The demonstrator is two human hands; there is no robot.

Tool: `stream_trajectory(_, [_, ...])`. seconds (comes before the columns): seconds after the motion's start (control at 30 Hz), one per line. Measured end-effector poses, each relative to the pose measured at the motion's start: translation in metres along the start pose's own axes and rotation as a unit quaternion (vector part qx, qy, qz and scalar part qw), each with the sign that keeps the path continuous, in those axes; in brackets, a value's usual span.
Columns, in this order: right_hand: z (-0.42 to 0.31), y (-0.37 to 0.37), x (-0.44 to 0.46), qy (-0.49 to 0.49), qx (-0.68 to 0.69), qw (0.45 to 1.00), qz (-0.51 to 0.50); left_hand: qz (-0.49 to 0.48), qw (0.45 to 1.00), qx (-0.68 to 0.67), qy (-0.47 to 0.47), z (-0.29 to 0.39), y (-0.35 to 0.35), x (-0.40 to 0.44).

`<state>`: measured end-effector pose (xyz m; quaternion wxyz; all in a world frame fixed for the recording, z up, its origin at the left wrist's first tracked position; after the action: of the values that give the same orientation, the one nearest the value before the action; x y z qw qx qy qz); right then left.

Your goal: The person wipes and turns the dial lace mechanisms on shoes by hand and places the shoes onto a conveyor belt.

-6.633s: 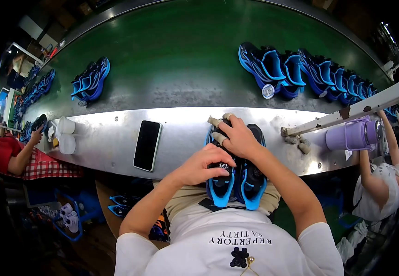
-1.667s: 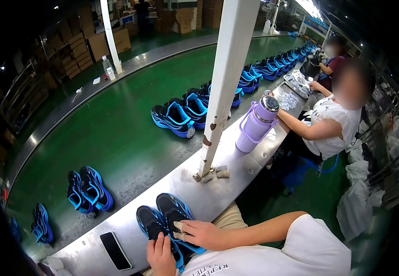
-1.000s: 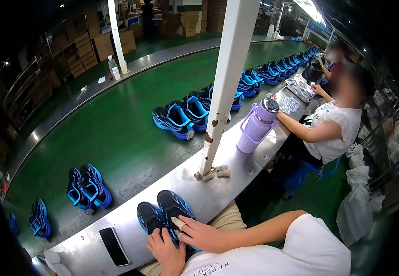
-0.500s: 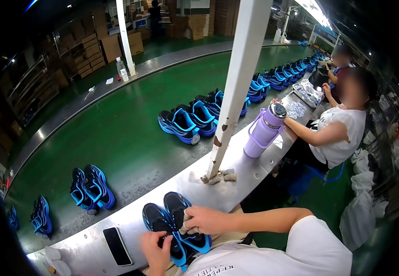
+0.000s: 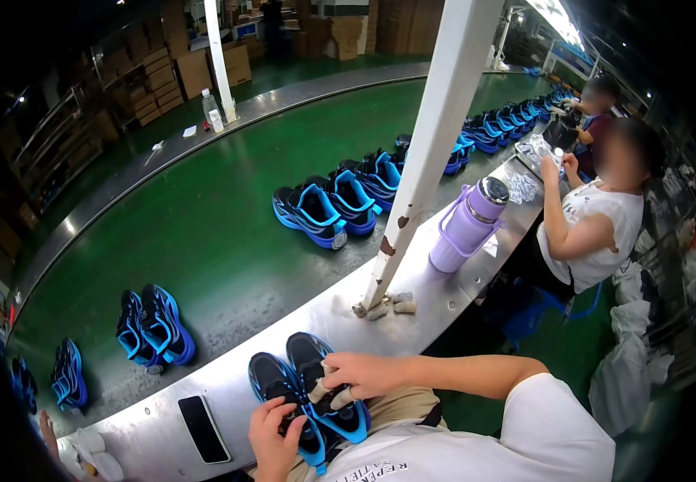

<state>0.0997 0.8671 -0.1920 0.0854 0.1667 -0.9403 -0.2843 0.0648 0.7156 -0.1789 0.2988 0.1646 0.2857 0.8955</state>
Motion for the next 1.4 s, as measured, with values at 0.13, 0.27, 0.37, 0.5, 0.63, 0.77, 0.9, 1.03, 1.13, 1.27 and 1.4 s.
stream_trajectory(0.13, [0.008,-0.012,0.001,-0.038,-0.046,0.998,0.014,0.000,1.000,0.012,-0.005,0.002,-0.001,-0.002])
stream_trajectory(0.27, [0.000,-0.001,0.006,-0.036,0.009,0.998,-0.060,0.080,0.993,0.067,-0.059,0.031,0.013,-0.005])
stream_trajectory(0.37, [0.015,-0.010,0.002,-0.008,0.010,0.999,-0.029,0.062,0.994,-0.084,0.041,0.024,0.001,-0.019])
stream_trajectory(0.5, [0.018,-0.006,-0.002,-0.100,-0.039,0.994,-0.036,-0.209,0.799,-0.467,0.317,0.016,-0.085,-0.051])
stream_trajectory(0.63, [0.003,-0.003,0.006,0.017,-0.057,0.997,-0.057,-0.185,0.704,-0.573,0.376,0.008,-0.105,-0.054])
stream_trajectory(0.77, [0.000,-0.020,0.016,0.006,-0.109,0.979,-0.173,-0.065,0.707,-0.604,0.362,-0.027,-0.127,-0.048])
stream_trajectory(0.9, [0.010,-0.025,0.015,-0.045,-0.120,0.976,-0.175,-0.053,0.724,-0.594,0.346,-0.031,-0.130,-0.054])
stream_trajectory(1.03, [-0.016,0.005,0.012,0.179,-0.111,0.977,0.035,-0.050,0.712,-0.610,0.344,-0.033,-0.131,-0.056])
stream_trajectory(1.13, [0.003,-0.020,0.019,0.053,-0.130,0.988,-0.067,-0.044,0.712,-0.606,0.352,-0.031,-0.129,-0.056])
stream_trajectory(1.27, [0.006,-0.017,0.019,0.053,-0.122,0.989,-0.069,-0.045,0.706,-0.615,0.348,-0.040,-0.133,-0.061])
stream_trajectory(1.4, [-0.007,-0.012,0.015,0.144,-0.126,0.980,-0.049,-0.048,0.707,-0.613,0.349,-0.033,-0.130,-0.059])
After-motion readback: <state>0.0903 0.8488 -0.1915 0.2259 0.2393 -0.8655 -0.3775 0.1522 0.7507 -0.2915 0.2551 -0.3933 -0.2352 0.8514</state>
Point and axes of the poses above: each hand's wrist, its own x-axis towards the middle knuckle, its own y-axis out of the back of the hand, z = x × y, the point moved 9 cm from there along x, towards the middle knuckle, and after that the axes turned 1 degree about y, right-handed, at the moved point
